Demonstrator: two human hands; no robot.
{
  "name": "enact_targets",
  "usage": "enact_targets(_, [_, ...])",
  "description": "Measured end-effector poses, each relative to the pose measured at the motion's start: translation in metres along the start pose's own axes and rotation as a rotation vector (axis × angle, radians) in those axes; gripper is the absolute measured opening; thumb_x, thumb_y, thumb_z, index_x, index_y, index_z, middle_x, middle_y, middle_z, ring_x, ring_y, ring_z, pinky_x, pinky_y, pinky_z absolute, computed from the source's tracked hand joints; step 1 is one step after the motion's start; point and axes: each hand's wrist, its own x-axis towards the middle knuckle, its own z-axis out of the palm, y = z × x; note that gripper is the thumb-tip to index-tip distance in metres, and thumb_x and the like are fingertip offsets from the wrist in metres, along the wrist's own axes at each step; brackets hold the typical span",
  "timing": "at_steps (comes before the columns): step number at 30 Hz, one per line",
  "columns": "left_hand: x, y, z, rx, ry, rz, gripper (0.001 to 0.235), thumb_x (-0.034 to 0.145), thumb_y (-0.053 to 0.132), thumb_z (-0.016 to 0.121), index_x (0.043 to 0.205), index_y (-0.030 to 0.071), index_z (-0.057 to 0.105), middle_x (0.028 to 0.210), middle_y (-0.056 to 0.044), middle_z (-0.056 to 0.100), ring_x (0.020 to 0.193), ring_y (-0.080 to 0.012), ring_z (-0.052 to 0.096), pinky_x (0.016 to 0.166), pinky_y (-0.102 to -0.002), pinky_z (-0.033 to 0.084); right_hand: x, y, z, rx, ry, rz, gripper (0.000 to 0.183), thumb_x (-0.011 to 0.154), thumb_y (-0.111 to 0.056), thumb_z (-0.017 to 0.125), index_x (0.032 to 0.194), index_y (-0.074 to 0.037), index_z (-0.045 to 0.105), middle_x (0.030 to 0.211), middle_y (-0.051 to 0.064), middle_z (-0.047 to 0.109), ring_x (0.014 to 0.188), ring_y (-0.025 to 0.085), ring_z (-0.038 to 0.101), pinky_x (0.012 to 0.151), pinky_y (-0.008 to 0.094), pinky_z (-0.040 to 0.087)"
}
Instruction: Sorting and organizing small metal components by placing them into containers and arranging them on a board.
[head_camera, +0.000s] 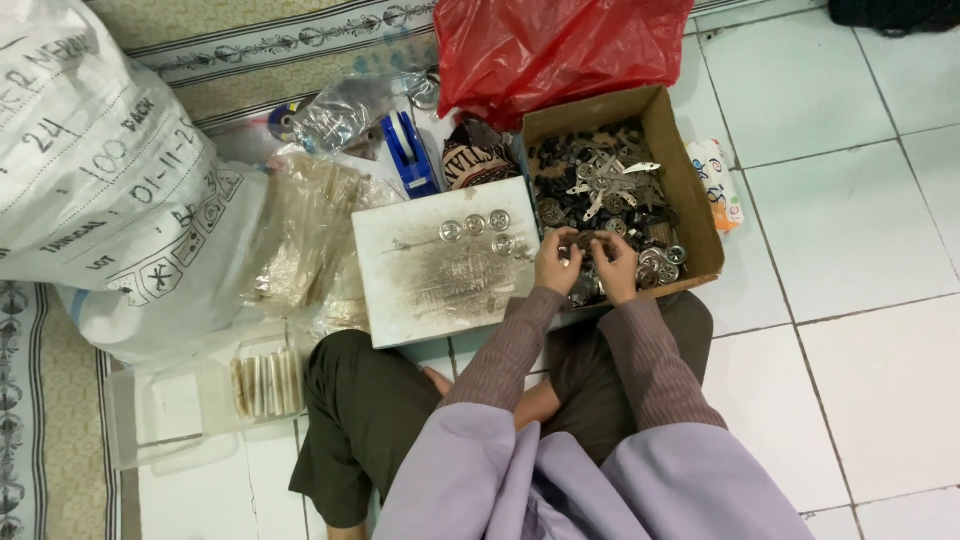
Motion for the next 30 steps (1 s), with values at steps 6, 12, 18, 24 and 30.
enact_targets(6, [-0.015, -0.013, -0.085, 0.108, 0.119, 0.044, 0.021, 0.095, 0.008, 0.068, 0.116, 0.01, 0.068, 0.1, -0.009, 0.069, 0.094, -0.0256, 0.07, 0.078, -0.032, 0.059, -0.015, -0.045, 0.064, 0.007, -0.091, -0.081, 0.013, 0.1, -0.008, 0.068, 0.11, -0.001, 0.072, 0.09, 0.018, 0.076, 0.085, 0.028, 0.074, 0.078, 0.043, 0.058])
enact_targets(12, [-0.025, 0.022, -0.165, 0.485, 0.216, 0.049, 0.013, 0.097, 0.004, 0.065, 0.109, 0.008, 0.066, 0.107, -0.011, 0.067, 0.103, -0.0295, 0.068, 0.09, -0.042, 0.056, -0.024, -0.085, 0.119, -0.325, -0.289, -0.373, 0.032, 0.099, -0.003, 0.061, 0.13, -0.007, 0.068, 0.127, 0.017, 0.069, 0.125, 0.035, 0.062, 0.109, 0.051, 0.046])
enact_targets(18, [-0.034, -0.014, -0.17, 0.812, 0.188, 0.141, 0.013, 0.095, 0.013, 0.07, 0.107, 0.014, 0.072, 0.112, -0.002, 0.068, 0.111, -0.019, 0.066, 0.098, -0.038, 0.051, -0.042, -0.067, 0.139, -0.739, -0.25, -0.59, 0.041, 0.105, -0.025, 0.061, 0.139, -0.003, 0.062, 0.144, 0.018, 0.061, 0.143, 0.03, 0.048, 0.124, 0.045, 0.027])
enact_targets(24, [-0.034, -0.027, -0.169, 0.876, 0.071, 0.208, 0.04, 0.093, 0.023, 0.065, 0.132, 0.014, 0.064, 0.138, -0.01, 0.061, 0.13, -0.0269, 0.057, 0.106, -0.045, 0.045, -0.039, -0.049, 0.143, -0.8, -0.291, -0.519, 0.052, 0.107, -0.034, 0.055, 0.15, -0.006, 0.051, 0.155, 0.017, 0.049, 0.149, 0.031, 0.039, 0.125, 0.046, 0.022])
enact_targets(30, [-0.037, -0.054, -0.166, 0.995, 0.113, 0.286, 0.036, 0.089, 0.025, 0.07, 0.124, 0.016, 0.068, 0.132, -0.01, 0.059, 0.129, -0.0275, 0.054, 0.107, -0.045, 0.043, -0.038, -0.045, 0.14, -0.541, -0.173, -0.501, 0.046, 0.1, -0.015, 0.064, 0.142, -0.001, 0.055, 0.141, 0.025, 0.056, 0.139, 0.042, 0.047, 0.118, 0.051, 0.036])
